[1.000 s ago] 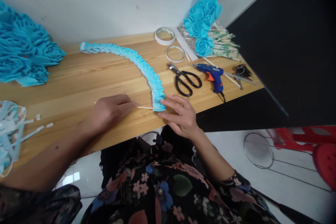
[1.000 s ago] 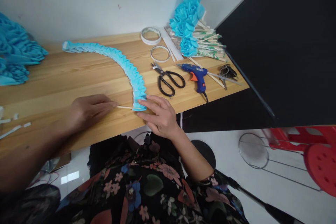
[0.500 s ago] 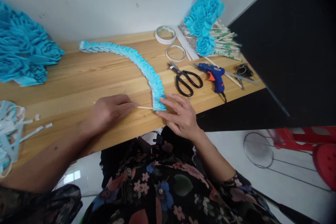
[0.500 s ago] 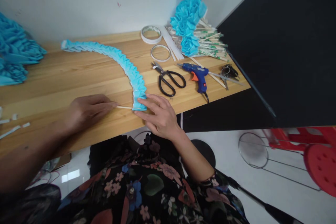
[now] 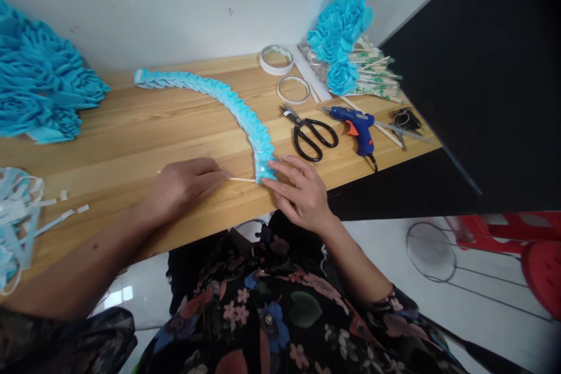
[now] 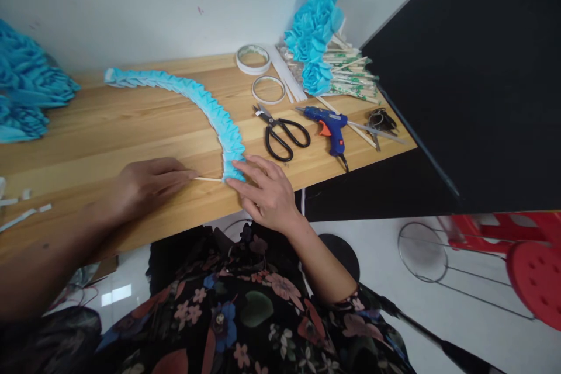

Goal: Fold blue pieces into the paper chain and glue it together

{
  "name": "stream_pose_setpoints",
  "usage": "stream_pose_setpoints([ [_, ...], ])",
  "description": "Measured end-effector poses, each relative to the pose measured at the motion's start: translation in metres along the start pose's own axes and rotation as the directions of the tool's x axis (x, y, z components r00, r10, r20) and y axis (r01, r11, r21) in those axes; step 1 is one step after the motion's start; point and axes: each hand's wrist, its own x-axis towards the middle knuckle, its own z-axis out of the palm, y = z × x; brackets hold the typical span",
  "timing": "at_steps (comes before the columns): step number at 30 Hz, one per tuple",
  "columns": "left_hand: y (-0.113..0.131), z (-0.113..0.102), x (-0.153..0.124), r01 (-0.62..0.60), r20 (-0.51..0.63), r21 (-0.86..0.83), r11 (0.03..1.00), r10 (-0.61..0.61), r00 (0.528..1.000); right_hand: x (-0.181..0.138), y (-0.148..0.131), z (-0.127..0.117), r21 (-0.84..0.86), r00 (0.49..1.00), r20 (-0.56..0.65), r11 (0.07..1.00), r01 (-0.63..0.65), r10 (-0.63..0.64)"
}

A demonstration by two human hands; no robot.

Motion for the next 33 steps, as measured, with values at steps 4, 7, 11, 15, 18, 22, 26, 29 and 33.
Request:
stream_pose_setpoints([
  [4,-0.0013,0.0015,-0.0005,-0.013,-0.015,0.019,1.000,0.013,1.000,0.0021,-0.0017,-0.0002,0.000,1.000,0.001,1.000,-0.022,0.022],
  [7,-0.0031,0.0028,-0.0003,-0.032,-0.041,0.031,0.999,0.033,0.999,0.0034,-0.0029,-0.0004,0.002,0.999,0.009,0.999,-0.045,0.045],
  [11,-0.0022,0.0017,0.0007,-0.058,-0.068,0.030,0.998,0.060,0.996,0.0039,-0.0032,-0.0007,0.006,0.999,0.005,0.999,-0.051,0.051],
  [15,-0.0005,0.0002,0.0005,-0.071,-0.069,0.024,0.997,0.072,0.995,0.0045,-0.0032,-0.0012,0.001,0.999,0.003,0.999,-0.051,0.051],
  [18,-0.0005,0.0000,-0.0002,-0.066,-0.058,0.035,0.997,0.068,0.996,0.0052,-0.0037,-0.0011,0.001,0.999,-0.014,0.999,-0.036,0.036],
  [22,0.0008,-0.0014,0.0000,-0.040,-0.026,0.024,0.999,0.041,0.999,0.0050,-0.0038,-0.0003,-0.005,0.999,-0.007,0.999,-0.048,0.048],
  [26,0.0027,-0.0031,0.0010,-0.035,-0.029,0.017,0.999,0.036,0.999,0.0045,-0.0034,0.0003,-0.002,0.999,0.000,0.999,-0.055,0.055],
  [29,0.0022,-0.0030,0.0011,-0.038,-0.027,0.011,0.999,0.039,0.999,0.0051,-0.0037,0.0002,-0.005,0.999,-0.002,0.999,-0.049,0.049],
  [33,0.0013,-0.0023,0.0004,-0.029,-0.023,-0.003,1.000,0.029,0.999,0.0061,-0.0043,0.0000,-0.006,0.998,0.007,0.998,-0.056,0.056],
])
